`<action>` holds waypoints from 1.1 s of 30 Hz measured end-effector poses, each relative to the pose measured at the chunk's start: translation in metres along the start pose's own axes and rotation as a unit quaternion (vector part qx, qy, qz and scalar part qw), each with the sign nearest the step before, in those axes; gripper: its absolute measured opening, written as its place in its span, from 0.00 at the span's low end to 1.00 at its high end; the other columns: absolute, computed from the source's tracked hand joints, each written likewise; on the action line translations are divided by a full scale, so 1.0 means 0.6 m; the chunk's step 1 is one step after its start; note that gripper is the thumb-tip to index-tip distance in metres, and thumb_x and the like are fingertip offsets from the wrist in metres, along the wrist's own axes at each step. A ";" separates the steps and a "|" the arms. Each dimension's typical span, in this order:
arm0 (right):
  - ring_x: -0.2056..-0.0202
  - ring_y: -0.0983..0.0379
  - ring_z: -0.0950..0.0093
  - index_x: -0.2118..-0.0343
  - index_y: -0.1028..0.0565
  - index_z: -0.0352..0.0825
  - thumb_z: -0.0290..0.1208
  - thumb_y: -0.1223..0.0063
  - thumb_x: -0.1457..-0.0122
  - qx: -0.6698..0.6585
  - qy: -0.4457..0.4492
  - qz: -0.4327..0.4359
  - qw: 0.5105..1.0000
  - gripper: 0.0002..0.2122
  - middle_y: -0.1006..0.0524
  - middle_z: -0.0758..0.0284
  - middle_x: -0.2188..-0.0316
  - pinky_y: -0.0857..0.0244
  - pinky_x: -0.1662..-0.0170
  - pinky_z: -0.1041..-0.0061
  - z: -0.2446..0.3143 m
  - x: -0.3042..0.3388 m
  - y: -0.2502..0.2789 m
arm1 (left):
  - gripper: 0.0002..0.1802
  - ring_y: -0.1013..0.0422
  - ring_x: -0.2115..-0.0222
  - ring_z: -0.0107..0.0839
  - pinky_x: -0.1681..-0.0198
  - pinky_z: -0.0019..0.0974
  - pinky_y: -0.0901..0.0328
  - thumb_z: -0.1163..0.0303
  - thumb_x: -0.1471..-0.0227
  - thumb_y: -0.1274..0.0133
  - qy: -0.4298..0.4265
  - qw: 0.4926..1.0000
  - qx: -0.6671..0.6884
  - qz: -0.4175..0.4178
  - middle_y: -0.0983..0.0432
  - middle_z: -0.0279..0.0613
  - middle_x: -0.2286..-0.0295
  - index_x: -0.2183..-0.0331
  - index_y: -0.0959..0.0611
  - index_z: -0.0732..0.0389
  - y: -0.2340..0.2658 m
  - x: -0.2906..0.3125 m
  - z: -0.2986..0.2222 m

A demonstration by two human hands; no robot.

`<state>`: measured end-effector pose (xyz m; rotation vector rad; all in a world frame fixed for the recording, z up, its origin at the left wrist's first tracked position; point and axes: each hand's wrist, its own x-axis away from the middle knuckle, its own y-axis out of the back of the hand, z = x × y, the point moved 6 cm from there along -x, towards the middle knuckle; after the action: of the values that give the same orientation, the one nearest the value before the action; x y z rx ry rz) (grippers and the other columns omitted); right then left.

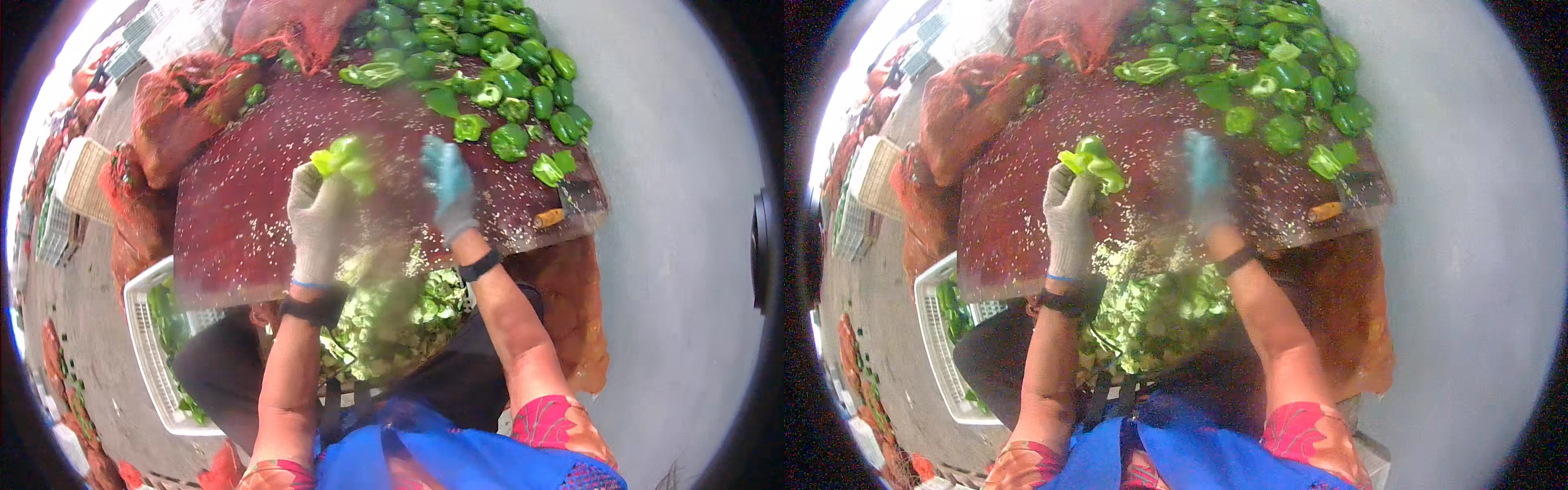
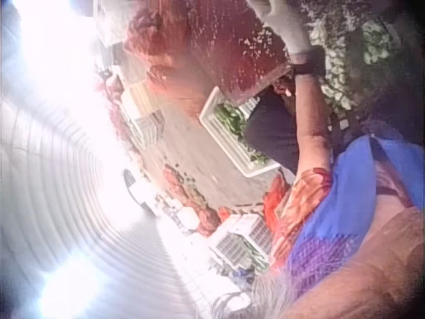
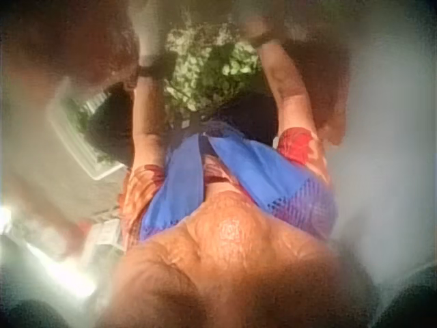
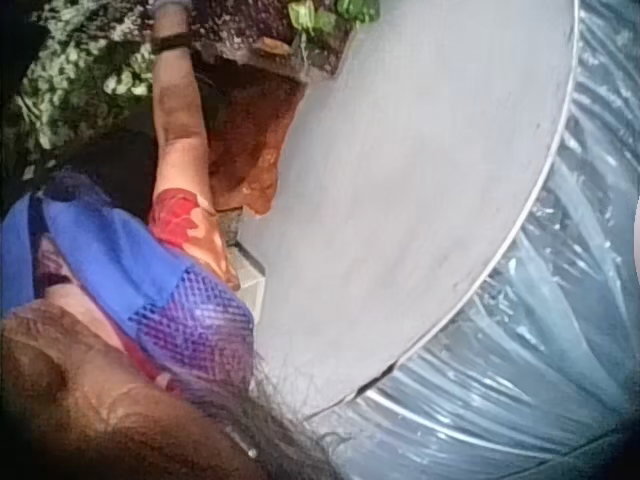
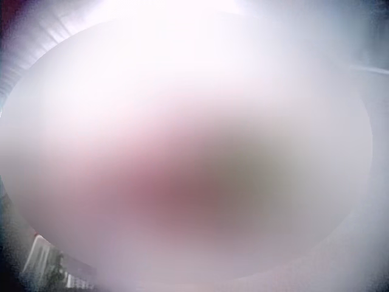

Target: Removing the cores and seeds from green bell peppers by hand in an industrial setting.

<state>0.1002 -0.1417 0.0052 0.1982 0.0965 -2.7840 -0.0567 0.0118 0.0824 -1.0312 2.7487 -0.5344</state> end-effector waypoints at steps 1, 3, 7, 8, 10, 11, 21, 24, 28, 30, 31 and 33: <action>0.45 0.28 0.71 0.40 0.29 0.33 0.41 0.65 0.27 0.145 0.110 0.024 0.983 0.21 0.24 0.63 0.45 0.36 0.42 0.73 0.018 -0.001 -0.027 | 0.08 0.25 0.72 0.24 0.71 0.31 0.30 0.75 0.42 0.47 -0.138 0.975 -0.173 0.024 0.19 0.37 0.67 0.58 0.22 0.60 -0.006 -0.004 -0.003; 0.44 0.29 0.71 0.40 0.29 0.34 0.41 0.62 0.28 -0.244 -0.033 0.197 0.949 0.21 0.25 0.63 0.44 0.37 0.40 0.72 0.013 0.031 -0.090 | 0.11 0.23 0.72 0.30 0.68 0.36 0.29 0.75 0.46 0.44 -0.240 0.816 -0.525 0.034 0.20 0.41 0.68 0.58 0.21 0.59 0.005 0.002 0.039; 0.46 0.27 0.73 0.42 0.27 0.32 0.37 0.55 0.30 0.202 0.093 0.026 0.975 0.19 0.23 0.65 0.45 0.36 0.40 0.72 0.040 0.012 0.018 | 0.13 0.26 0.63 0.24 0.59 0.30 0.29 0.78 0.46 0.45 -0.255 0.833 -0.490 0.028 0.21 0.35 0.62 0.57 0.19 0.65 0.091 -0.019 -0.097; 0.47 0.27 0.75 0.43 0.27 0.31 0.36 0.53 0.31 0.132 0.059 0.006 0.989 0.19 0.22 0.64 0.47 0.36 0.41 0.73 0.032 0.007 0.036 | 0.14 0.26 0.62 0.25 0.58 0.30 0.30 0.77 0.45 0.45 -0.183 0.843 -0.506 -0.020 0.22 0.35 0.62 0.55 0.19 0.64 0.164 -0.033 -0.124; 0.46 0.27 0.74 0.42 0.27 0.33 0.38 0.54 0.31 0.164 0.023 0.010 0.986 0.19 0.23 0.60 0.46 0.36 0.41 0.72 0.026 -0.011 0.074 | 0.12 0.27 0.61 0.25 0.56 0.31 0.30 0.76 0.44 0.44 -0.223 0.811 -0.539 -0.054 0.22 0.35 0.63 0.57 0.19 0.63 0.330 -0.033 -0.207; 0.45 0.27 0.69 0.42 0.27 0.34 0.38 0.54 0.32 0.211 0.061 0.018 0.975 0.20 0.23 0.57 0.45 0.35 0.41 0.70 0.040 -0.023 0.080 | 0.09 0.28 0.64 0.26 0.57 0.31 0.33 0.74 0.44 0.46 -0.181 0.817 -0.539 -0.097 0.23 0.39 0.66 0.61 0.19 0.65 0.412 -0.006 -0.266; 0.50 0.26 0.50 0.38 0.32 0.42 0.52 0.53 0.38 0.715 0.133 -0.008 0.686 0.28 0.27 0.49 0.45 0.33 0.47 0.53 0.005 -0.221 0.135 | 0.16 0.33 0.84 0.31 0.82 0.43 0.38 0.63 0.47 0.44 0.137 0.635 -0.586 -0.484 0.25 0.44 0.77 0.66 0.23 0.68 1.081 0.383 -0.278; 0.56 0.23 0.53 0.44 0.27 0.41 0.51 0.53 0.38 0.752 0.127 0.028 0.647 0.25 0.23 0.53 0.51 0.31 0.53 0.55 -0.015 -0.247 0.129 | 0.21 0.29 0.71 0.30 0.67 0.38 0.32 0.63 0.49 0.41 0.234 0.579 -0.669 -0.404 0.24 0.44 0.73 0.58 0.20 0.71 1.133 0.388 -0.226; 0.56 0.23 0.54 0.50 0.22 0.40 0.47 0.51 0.38 0.689 0.077 0.058 0.718 0.20 0.21 0.54 0.53 0.30 0.53 0.58 -0.007 -0.231 0.125 | 0.17 0.29 0.64 0.29 0.60 0.35 0.33 0.65 0.42 0.45 0.101 0.752 -0.563 -0.327 0.25 0.41 0.64 0.57 0.21 0.70 0.966 0.221 -0.250; 0.52 0.22 0.60 0.51 0.21 0.36 0.42 0.49 0.37 0.498 0.051 0.075 0.862 0.18 0.20 0.57 0.50 0.30 0.48 0.68 0.024 -0.194 0.105 | 0.17 0.29 0.65 0.23 0.63 0.29 0.32 0.64 0.39 0.47 0.070 0.838 -0.486 -0.239 0.24 0.35 0.63 0.55 0.21 0.67 0.694 0.116 -0.282; 0.52 0.22 0.60 0.51 0.21 0.36 0.42 0.49 0.37 0.500 0.055 0.083 0.860 0.18 0.20 0.57 0.50 0.30 0.48 0.68 0.015 -0.181 0.087 | 0.19 0.28 0.64 0.21 0.64 0.26 0.31 0.64 0.39 0.48 0.055 0.886 -0.433 -0.154 0.22 0.34 0.61 0.52 0.21 0.65 0.568 0.086 -0.280; 0.53 0.24 0.72 0.48 0.22 0.32 0.36 0.53 0.35 0.144 0.063 0.101 0.982 0.18 0.20 0.65 0.51 0.31 0.48 0.75 -0.019 -0.157 0.033 | 0.24 0.24 0.63 0.27 0.62 0.30 0.30 0.61 0.39 0.48 0.100 0.925 -0.353 -0.097 0.22 0.37 0.60 0.44 0.25 0.61 0.425 0.045 -0.223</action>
<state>0.1960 -0.1273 0.0069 0.4303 -0.2824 -2.5704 -0.2669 0.2087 0.1077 -1.4644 3.1068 0.4087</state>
